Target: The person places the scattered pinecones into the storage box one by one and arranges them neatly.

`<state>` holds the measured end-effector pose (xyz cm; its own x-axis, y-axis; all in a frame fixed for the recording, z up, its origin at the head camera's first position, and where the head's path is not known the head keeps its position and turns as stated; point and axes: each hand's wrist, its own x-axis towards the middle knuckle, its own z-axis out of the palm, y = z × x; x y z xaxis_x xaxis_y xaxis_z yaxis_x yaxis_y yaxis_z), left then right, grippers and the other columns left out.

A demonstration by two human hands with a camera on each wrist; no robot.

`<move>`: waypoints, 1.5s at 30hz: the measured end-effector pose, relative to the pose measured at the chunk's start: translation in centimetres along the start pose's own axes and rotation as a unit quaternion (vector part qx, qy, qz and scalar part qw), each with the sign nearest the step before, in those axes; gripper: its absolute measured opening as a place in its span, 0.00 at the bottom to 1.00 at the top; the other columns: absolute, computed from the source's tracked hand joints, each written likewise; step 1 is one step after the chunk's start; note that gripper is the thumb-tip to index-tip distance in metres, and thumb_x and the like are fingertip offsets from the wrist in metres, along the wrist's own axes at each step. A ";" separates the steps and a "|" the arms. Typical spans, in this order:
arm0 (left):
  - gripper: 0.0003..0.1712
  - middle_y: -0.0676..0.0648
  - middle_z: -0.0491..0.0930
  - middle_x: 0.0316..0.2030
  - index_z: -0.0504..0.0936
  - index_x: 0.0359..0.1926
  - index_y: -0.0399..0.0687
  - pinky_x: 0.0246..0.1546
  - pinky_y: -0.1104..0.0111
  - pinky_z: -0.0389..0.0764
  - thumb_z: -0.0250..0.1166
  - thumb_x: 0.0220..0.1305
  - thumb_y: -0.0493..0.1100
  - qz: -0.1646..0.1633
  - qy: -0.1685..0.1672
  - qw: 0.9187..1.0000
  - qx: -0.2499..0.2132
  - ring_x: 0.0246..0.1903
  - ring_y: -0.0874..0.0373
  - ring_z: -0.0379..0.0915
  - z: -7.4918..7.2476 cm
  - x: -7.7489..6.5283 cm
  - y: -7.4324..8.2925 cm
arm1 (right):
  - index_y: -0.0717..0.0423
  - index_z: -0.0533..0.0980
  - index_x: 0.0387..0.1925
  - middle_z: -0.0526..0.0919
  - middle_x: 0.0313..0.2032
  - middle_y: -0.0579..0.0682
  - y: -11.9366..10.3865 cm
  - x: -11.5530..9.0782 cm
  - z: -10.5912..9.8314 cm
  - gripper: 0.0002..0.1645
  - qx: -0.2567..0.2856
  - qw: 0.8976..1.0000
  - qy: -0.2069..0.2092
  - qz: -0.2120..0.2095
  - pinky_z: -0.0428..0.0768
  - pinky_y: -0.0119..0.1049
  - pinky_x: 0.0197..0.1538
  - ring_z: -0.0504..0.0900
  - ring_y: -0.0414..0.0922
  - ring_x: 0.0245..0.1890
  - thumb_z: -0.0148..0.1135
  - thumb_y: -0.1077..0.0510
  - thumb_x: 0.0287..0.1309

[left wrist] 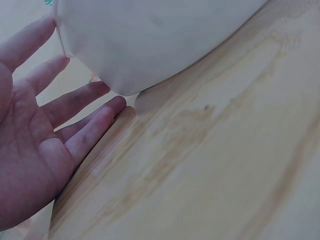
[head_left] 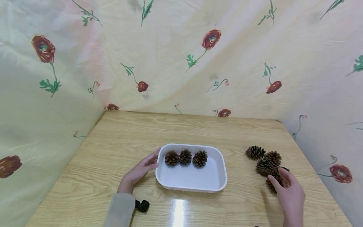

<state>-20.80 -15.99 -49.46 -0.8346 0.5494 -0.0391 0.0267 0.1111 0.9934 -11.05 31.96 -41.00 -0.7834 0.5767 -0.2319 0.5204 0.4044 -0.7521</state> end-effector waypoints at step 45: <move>0.39 0.36 0.51 0.74 0.46 0.77 0.58 0.71 0.43 0.53 0.55 0.72 0.44 -0.008 -0.006 0.999 -0.033 0.72 0.37 0.49 0.0 0.2 0.0 | 0.67 0.51 0.72 0.57 0.67 0.74 3.3 1.8 -0.5 0.56 -0.057 0.996 -0.022 0.067 0.64 0.63 0.65 0.59 0.69 0.65 0.55 0.32 0.58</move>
<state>-20.95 -15.91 -49.51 -0.8284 0.5574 -0.0551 -0.0230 0.0644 0.9977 -10.59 34.72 -43.57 -0.7177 0.5995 -0.3544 0.6542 0.4058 -0.6383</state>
